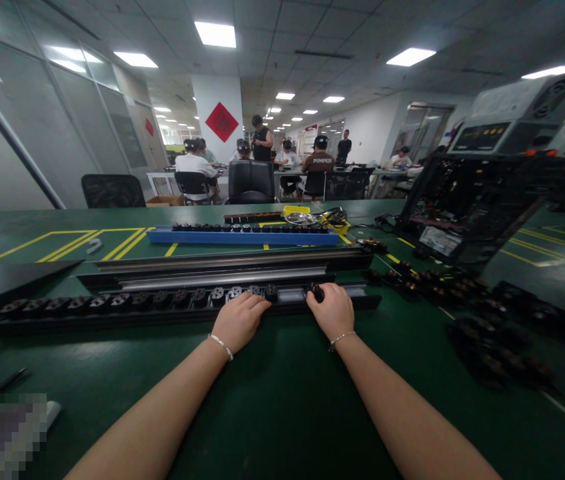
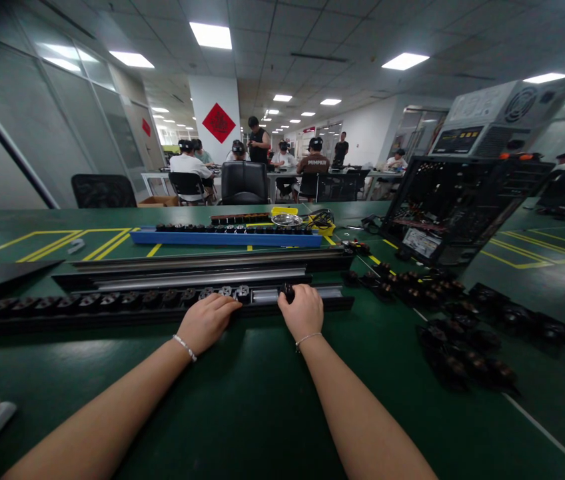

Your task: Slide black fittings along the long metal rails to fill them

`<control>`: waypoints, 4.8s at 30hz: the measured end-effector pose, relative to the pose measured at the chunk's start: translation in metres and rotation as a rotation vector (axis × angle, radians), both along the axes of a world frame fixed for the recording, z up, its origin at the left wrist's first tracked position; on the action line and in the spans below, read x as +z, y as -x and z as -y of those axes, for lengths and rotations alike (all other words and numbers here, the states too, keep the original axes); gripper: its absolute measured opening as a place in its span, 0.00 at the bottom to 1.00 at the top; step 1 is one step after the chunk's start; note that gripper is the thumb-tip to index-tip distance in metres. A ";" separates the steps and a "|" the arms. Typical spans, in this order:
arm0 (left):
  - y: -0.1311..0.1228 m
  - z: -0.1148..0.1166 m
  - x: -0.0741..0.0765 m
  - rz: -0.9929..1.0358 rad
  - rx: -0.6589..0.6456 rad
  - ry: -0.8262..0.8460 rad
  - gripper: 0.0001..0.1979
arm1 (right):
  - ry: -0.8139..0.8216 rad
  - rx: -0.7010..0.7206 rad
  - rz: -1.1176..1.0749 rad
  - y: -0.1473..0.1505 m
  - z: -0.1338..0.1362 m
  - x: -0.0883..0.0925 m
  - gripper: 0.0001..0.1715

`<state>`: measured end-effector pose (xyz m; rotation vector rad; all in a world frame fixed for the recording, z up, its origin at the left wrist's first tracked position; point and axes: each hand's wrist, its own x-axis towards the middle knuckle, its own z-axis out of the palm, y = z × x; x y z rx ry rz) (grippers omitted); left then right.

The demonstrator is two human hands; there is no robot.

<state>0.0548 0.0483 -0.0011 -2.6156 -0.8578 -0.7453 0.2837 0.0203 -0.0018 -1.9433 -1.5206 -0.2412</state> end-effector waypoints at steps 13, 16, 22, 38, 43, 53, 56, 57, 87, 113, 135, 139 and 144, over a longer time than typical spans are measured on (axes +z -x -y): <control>0.000 0.000 -0.001 0.018 -0.011 -0.008 0.14 | -0.024 -0.048 0.000 0.002 -0.002 -0.002 0.12; 0.000 0.000 -0.001 0.017 -0.013 -0.010 0.15 | -0.030 -0.055 -0.003 0.001 -0.002 -0.002 0.12; 0.000 0.000 0.000 0.020 -0.012 -0.009 0.14 | -0.022 -0.068 -0.018 -0.002 -0.001 -0.001 0.11; 0.000 -0.001 -0.002 0.020 -0.009 0.000 0.14 | -0.038 -0.113 -0.023 -0.008 -0.001 -0.001 0.11; 0.000 -0.001 -0.002 0.029 -0.019 0.000 0.15 | -0.049 -0.117 -0.038 -0.010 0.000 -0.001 0.11; 0.000 -0.001 -0.002 0.018 -0.011 0.000 0.14 | -0.046 -0.134 -0.034 -0.012 0.000 0.000 0.11; 0.000 -0.001 -0.002 0.020 -0.015 -0.004 0.15 | -0.039 -0.141 -0.034 -0.013 0.000 0.000 0.11; 0.000 -0.001 -0.002 0.020 -0.015 -0.002 0.15 | -0.038 -0.144 -0.033 -0.013 0.000 0.000 0.11; 0.001 -0.001 -0.002 0.022 -0.014 -0.015 0.14 | 0.026 -0.207 -0.050 -0.024 0.001 0.003 0.14; 0.001 -0.002 -0.003 0.020 -0.014 -0.012 0.15 | 0.039 -0.264 -0.053 -0.032 0.002 0.004 0.15; 0.000 -0.001 -0.002 0.011 -0.004 0.008 0.15 | 0.046 -0.215 -0.105 -0.045 0.005 -0.002 0.17; 0.000 -0.001 -0.001 0.015 -0.015 0.006 0.15 | 0.037 -0.210 -0.115 -0.046 0.005 -0.002 0.16; 0.000 -0.001 -0.001 0.025 -0.019 -0.007 0.15 | 0.015 -0.226 -0.095 -0.047 0.005 -0.002 0.16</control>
